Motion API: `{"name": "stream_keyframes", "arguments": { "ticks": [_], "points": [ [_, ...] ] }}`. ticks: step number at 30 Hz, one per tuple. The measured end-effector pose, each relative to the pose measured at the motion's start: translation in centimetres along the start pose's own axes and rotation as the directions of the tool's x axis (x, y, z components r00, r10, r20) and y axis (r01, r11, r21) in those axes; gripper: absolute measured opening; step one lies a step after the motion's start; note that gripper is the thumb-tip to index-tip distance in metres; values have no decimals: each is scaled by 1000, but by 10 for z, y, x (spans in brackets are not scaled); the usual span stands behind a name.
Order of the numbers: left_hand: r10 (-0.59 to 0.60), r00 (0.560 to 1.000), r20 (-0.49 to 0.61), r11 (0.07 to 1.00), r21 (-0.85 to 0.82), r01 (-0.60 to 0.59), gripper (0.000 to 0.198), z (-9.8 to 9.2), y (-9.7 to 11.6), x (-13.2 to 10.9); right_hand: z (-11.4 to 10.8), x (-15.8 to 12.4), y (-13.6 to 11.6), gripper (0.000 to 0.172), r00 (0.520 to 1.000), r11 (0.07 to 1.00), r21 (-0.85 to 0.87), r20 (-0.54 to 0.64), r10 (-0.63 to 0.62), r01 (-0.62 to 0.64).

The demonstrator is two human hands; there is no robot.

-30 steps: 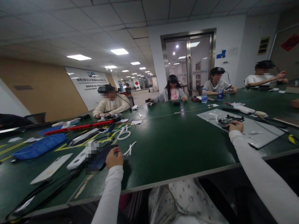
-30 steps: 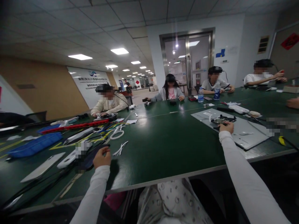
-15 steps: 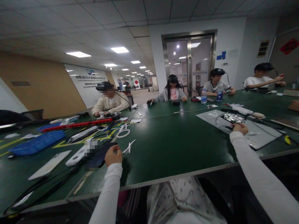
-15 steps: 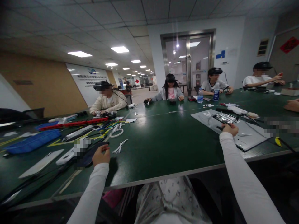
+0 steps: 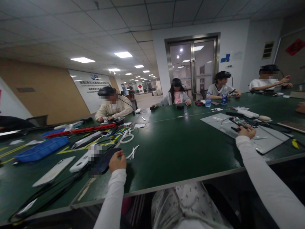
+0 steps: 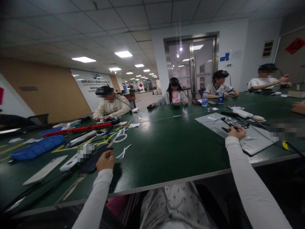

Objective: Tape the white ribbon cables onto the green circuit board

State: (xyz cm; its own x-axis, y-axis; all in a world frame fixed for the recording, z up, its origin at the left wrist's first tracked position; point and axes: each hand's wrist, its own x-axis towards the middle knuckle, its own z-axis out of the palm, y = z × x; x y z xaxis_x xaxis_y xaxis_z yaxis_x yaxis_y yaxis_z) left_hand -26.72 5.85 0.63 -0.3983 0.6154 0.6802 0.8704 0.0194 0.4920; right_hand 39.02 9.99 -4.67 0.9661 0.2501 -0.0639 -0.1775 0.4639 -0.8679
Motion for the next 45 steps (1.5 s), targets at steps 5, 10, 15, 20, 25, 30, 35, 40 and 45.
{"name": "stream_keyframes", "arguments": {
  "ticks": [5, 10, 15, 20, 25, 30, 35, 40, 45],
  "points": [
    [-5, 1000, 9, 1000, -16, 6, 28, 0, -1, -1, 2, -9, -4, 35, 985, 979, 192, 171, 35, -68],
    [46, 998, 32, 999, 13, -47, 27, 5, -5, 0, 12, -43, -6, 27, 747, 881, 185, 620, 239, -436],
    [172, 984, 37, 985, -3, -172, 27, 7, 17, -8, 33, -110, 1, 21, 469, 782, -19, 791, 394, -623],
    [246, 965, 90, 960, -161, -230, 28, 14, 61, -21, 55, -185, 7, 18, 232, 660, -137, 868, 440, -739],
    [171, 961, 215, 932, -351, -88, 26, 38, 107, -31, 59, -239, 19, 16, 116, 599, -217, 877, 467, -771],
    [207, 883, 421, 907, -420, -13, 20, 61, 119, -42, 49, -250, 25, 20, 69, 625, -280, 878, 473, -729],
    [277, 826, 490, 912, -404, -67, 23, 63, 108, -52, 46, -244, 23, 22, 79, 647, -301, 868, 490, -701],
    [366, 739, 565, 929, -273, -251, 34, 69, 115, -53, 48, -241, 24, 22, 65, 635, -288, 879, 473, -717],
    [349, 676, 649, 933, -172, -316, 41, 84, 126, -46, 48, -237, 23, 21, 109, 615, -255, 865, 490, -746]
  ]
}}
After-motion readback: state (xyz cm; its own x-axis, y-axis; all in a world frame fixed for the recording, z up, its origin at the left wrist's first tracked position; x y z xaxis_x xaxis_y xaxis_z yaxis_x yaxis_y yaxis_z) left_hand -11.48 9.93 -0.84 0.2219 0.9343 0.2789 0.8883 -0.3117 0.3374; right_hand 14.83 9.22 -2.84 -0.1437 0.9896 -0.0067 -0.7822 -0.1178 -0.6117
